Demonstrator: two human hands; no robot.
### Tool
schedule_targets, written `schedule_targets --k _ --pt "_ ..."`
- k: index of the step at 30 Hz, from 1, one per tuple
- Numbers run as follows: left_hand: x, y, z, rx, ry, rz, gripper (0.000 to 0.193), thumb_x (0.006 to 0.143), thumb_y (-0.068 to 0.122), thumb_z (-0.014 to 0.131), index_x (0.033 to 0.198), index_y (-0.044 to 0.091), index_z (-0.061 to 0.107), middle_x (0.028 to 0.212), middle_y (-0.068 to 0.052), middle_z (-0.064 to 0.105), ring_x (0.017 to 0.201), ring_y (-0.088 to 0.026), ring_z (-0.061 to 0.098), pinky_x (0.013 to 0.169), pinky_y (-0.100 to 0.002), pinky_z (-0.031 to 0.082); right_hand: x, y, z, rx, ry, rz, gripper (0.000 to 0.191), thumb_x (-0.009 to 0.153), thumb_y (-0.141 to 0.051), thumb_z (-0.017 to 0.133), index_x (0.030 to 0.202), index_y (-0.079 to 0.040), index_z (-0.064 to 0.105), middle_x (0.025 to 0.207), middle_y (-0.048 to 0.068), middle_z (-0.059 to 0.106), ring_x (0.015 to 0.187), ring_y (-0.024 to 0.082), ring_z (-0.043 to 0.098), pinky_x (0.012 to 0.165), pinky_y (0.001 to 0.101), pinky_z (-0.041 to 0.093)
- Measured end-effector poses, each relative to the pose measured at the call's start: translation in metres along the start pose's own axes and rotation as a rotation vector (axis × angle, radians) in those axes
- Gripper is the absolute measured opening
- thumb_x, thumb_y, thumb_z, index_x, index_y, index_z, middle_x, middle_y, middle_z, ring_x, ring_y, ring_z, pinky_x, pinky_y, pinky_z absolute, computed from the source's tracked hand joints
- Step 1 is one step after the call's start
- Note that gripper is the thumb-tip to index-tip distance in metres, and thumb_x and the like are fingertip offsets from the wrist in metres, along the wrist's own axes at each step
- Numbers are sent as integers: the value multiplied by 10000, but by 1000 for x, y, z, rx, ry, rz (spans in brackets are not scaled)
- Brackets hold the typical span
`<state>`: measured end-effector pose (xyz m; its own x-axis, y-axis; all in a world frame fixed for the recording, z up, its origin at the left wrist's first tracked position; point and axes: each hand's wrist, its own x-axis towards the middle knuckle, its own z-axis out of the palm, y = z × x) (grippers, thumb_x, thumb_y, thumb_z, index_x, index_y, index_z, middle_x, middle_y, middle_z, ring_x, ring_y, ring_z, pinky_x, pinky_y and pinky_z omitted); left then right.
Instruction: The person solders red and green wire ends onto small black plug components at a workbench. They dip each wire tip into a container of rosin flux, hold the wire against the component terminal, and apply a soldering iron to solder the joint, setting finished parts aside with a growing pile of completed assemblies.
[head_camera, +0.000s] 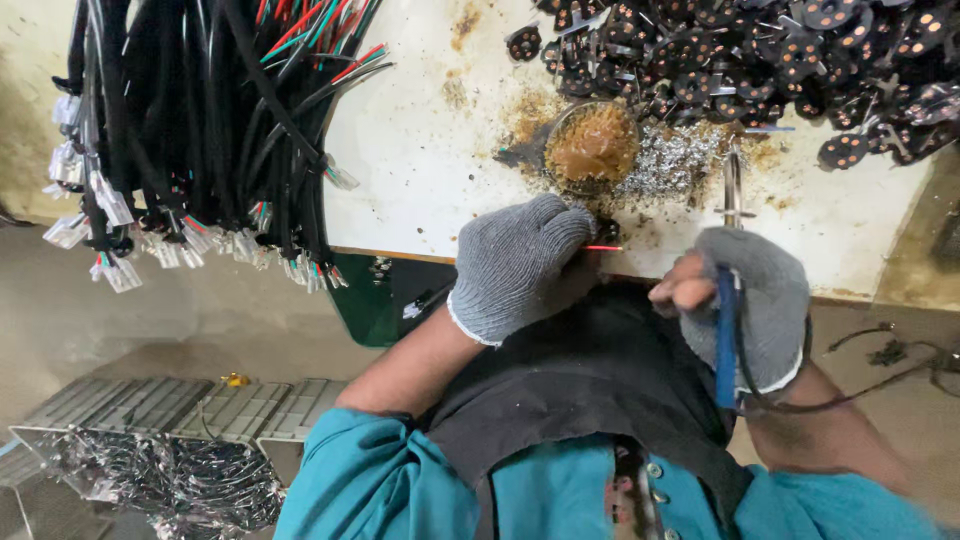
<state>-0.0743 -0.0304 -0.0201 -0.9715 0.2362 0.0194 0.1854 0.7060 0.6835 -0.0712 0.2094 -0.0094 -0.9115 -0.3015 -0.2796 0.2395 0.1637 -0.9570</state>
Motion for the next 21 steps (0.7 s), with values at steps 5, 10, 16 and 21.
schedule_targets --k 5,10,16,21 --pt "1 2 0 29 6 -17 245 761 300 791 864 170 610 785 -59 585 686 -299 642 547 -444 464 9 6 20 -220 118 -161 251 985 -65 690 1186 -73 539 960 68 703 926 177 743 856 326 601" --pt "3 3 -2 -20 36 -7 262 780 327 801 858 174 603 781 -55 578 680 -292 637 551 -433 466 18 -1 24 -536 94 -343 388 892 -61 792 1130 -83 487 998 109 764 927 260 743 885 373 549" --pt "4 0 -5 -22 36 -11 230 778 307 793 856 176 621 779 -54 574 670 -284 639 550 -438 464 31 -10 35 -654 140 -379 395 964 -70 800 1181 -81 470 1033 93 788 931 251 744 920 330 533" --pt "3 0 -4 -32 52 -6 237 783 327 792 847 180 618 773 -59 572 658 -290 636 540 -444 464 24 -5 35 -415 125 -226 471 835 -91 833 1150 -47 485 986 123 757 889 226 719 856 326 548"
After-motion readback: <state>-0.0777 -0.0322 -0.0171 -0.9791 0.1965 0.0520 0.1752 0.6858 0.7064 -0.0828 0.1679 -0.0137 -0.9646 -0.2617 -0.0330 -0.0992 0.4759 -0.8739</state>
